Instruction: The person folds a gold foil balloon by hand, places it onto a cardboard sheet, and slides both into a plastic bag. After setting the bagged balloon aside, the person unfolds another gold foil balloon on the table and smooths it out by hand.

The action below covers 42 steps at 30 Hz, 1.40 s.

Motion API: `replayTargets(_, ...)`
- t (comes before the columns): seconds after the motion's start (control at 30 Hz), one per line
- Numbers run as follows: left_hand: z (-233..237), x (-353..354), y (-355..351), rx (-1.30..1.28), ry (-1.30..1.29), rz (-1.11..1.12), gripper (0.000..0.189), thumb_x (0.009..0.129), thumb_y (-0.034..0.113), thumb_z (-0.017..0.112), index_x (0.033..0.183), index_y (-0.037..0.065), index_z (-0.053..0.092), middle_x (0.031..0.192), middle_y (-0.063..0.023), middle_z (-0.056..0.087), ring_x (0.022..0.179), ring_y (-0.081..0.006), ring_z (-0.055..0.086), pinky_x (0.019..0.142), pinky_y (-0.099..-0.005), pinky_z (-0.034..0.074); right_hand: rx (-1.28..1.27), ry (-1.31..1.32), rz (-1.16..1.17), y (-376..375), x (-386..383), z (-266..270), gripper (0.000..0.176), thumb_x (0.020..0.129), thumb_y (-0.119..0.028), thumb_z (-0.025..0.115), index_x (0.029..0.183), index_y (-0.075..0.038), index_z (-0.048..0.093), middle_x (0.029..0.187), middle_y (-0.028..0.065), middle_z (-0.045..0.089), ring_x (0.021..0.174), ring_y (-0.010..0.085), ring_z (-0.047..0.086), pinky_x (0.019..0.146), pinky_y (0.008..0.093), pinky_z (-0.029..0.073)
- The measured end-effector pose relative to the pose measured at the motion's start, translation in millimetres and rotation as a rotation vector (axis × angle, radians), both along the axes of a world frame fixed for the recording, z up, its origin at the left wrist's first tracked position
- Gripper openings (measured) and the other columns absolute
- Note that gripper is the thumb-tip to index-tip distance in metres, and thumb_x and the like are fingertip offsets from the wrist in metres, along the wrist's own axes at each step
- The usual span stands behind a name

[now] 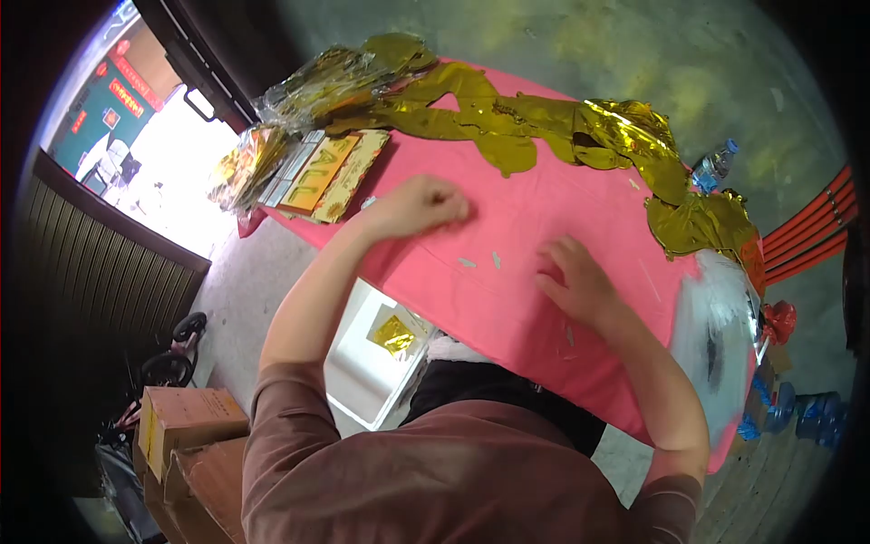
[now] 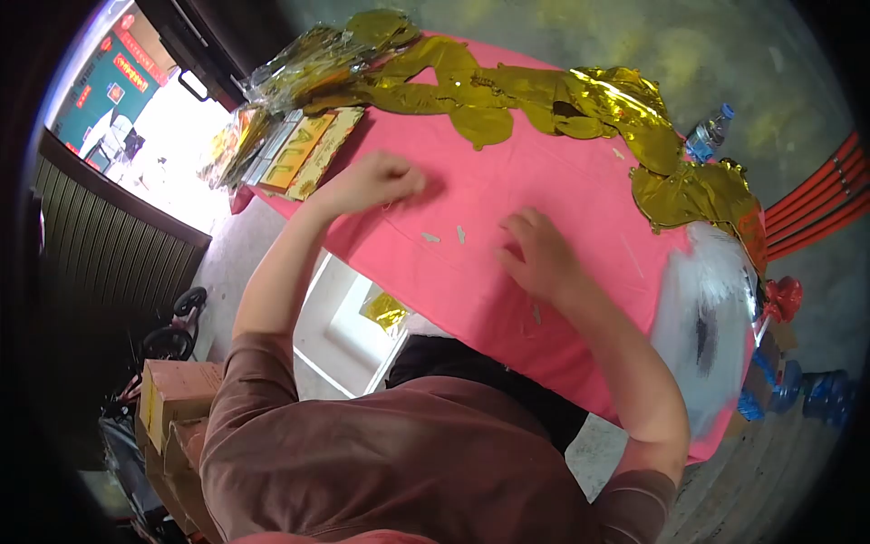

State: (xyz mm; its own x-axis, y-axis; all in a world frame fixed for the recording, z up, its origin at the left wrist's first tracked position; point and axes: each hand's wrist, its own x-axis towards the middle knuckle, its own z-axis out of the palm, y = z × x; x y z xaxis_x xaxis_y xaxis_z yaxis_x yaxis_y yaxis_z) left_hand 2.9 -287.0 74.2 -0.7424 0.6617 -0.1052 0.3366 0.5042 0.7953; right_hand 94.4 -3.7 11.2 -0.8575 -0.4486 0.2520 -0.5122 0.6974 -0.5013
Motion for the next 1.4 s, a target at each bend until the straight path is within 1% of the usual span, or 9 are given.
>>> replayTargets(0.1, -65, -92, 28, -0.268, 0.666, 0.177, 0.020, 0.081, 0.022, 0.064, 0.088, 0.004, 0.067, 0.078, -0.0131, 0.065, 0.074, -0.0322, 0.064, 0.068, -0.0421, 0.051, -0.040, 0.101, -0.108, -7, -23, -39, 0.044, 0.082, -0.020, 0.062, 0.119, 0.001, 0.052, 0.122, 0.0214, 0.050, 0.117, 0.0373, 0.046, 0.100, 0.0436, 0.037)
replayTargets(0.2, -90, -123, 62, 0.001, 0.971, 0.017, 0.021, 0.080, 0.024, 0.063, 0.084, 0.004, 0.067, 0.082, -0.0144, 0.065, 0.079, -0.0370, 0.062, 0.070, -0.0469, 0.050, 0.095, 0.222, -0.181, -8, -31, -54, 0.046, 0.082, -0.021, 0.061, 0.121, 0.002, 0.051, 0.128, 0.0232, 0.046, 0.123, 0.0384, 0.042, 0.104, 0.0456, 0.033)
replayTargets(0.3, -89, -130, 87, -0.222, 0.790, -0.134, 0.022, 0.081, 0.024, 0.064, 0.090, 0.004, 0.067, 0.088, -0.0146, 0.063, 0.089, -0.0337, 0.059, 0.080, -0.0411, 0.049, 0.075, 0.218, -0.180, -9, -28, -53, 0.047, 0.082, -0.022, 0.061, 0.121, 0.001, 0.051, 0.129, 0.0222, 0.046, 0.124, 0.0373, 0.041, 0.106, 0.0472, 0.031)
replayTargets(0.43, -93, -132, 103, -0.454, 0.913, -0.161, 0.020, 0.081, 0.021, 0.058, 0.082, 0.003, 0.067, 0.084, -0.0181, 0.065, 0.078, -0.0350, 0.064, 0.070, -0.0445, 0.052, 0.088, 0.190, -0.175, -7, -29, -49, 0.048, 0.082, -0.022, 0.061, 0.122, 0.001, 0.050, 0.131, 0.0221, 0.045, 0.125, 0.0366, 0.041, 0.107, 0.0465, 0.030)
replayTargets(0.7, -107, -135, 92, -0.274, 0.828, 0.043, 0.018, 0.084, 0.015, 0.054, 0.080, 0.002, 0.067, 0.086, -0.0174, 0.063, 0.080, -0.0346, 0.063, 0.072, -0.0443, 0.051, 0.015, 0.009, -0.163, 2, -83, -35, 0.022, 0.078, -0.019, 0.063, 0.093, -0.003, 0.058, 0.098, 0.0120, 0.056, 0.094, 0.0321, 0.054, 0.084, 0.0437, 0.043)
replayTargets(1.03, -91, -145, 82, -0.115, 0.611, 0.081, 0.016, 0.076, 0.018, 0.069, 0.081, 0.004, 0.065, 0.086, -0.0153, 0.061, 0.079, -0.0329, 0.061, 0.072, -0.0428, 0.050, -0.036, 0.338, -0.269, -8, -137, -61, 0.028, 0.077, -0.012, 0.063, 0.102, -0.002, 0.058, 0.101, 0.0135, 0.055, 0.101, 0.0323, 0.051, 0.089, 0.0412, 0.041)
replayTargets(1.17, -88, -143, 87, -0.129, 0.603, 0.107, 0.015, 0.076, 0.016, 0.070, 0.083, 0.004, 0.065, 0.082, -0.0130, 0.061, 0.080, -0.0326, 0.061, 0.069, -0.0403, 0.049, -0.046, 0.372, -0.263, -8, -135, -60, 0.028, 0.076, -0.011, 0.063, 0.102, -0.002, 0.058, 0.102, 0.0131, 0.055, 0.101, 0.0322, 0.051, 0.089, 0.0414, 0.042)
replayTargets(1.23, -97, -148, 90, -0.074, 0.875, 0.076, 0.015, 0.077, 0.014, 0.069, 0.086, 0.004, 0.065, 0.085, -0.0131, 0.062, 0.080, -0.0331, 0.061, 0.070, -0.0393, 0.050, -0.049, 0.372, -0.264, -10, -134, -60, 0.028, 0.076, -0.011, 0.063, 0.102, -0.002, 0.058, 0.102, 0.0131, 0.055, 0.101, 0.0320, 0.051, 0.089, 0.0413, 0.042)
replayTargets(1.4, -103, -175, 85, -0.035, 0.760, -0.045, 0.011, 0.076, 0.012, 0.069, 0.081, 0.003, 0.066, 0.083, -0.0140, 0.064, 0.080, -0.0325, 0.062, 0.072, -0.0389, 0.050, -0.057, 0.386, -0.259, -9, -135, -63, 0.028, 0.077, -0.011, 0.063, 0.103, -0.002, 0.058, 0.103, 0.0131, 0.055, 0.101, 0.0319, 0.051, 0.089, 0.0410, 0.041)
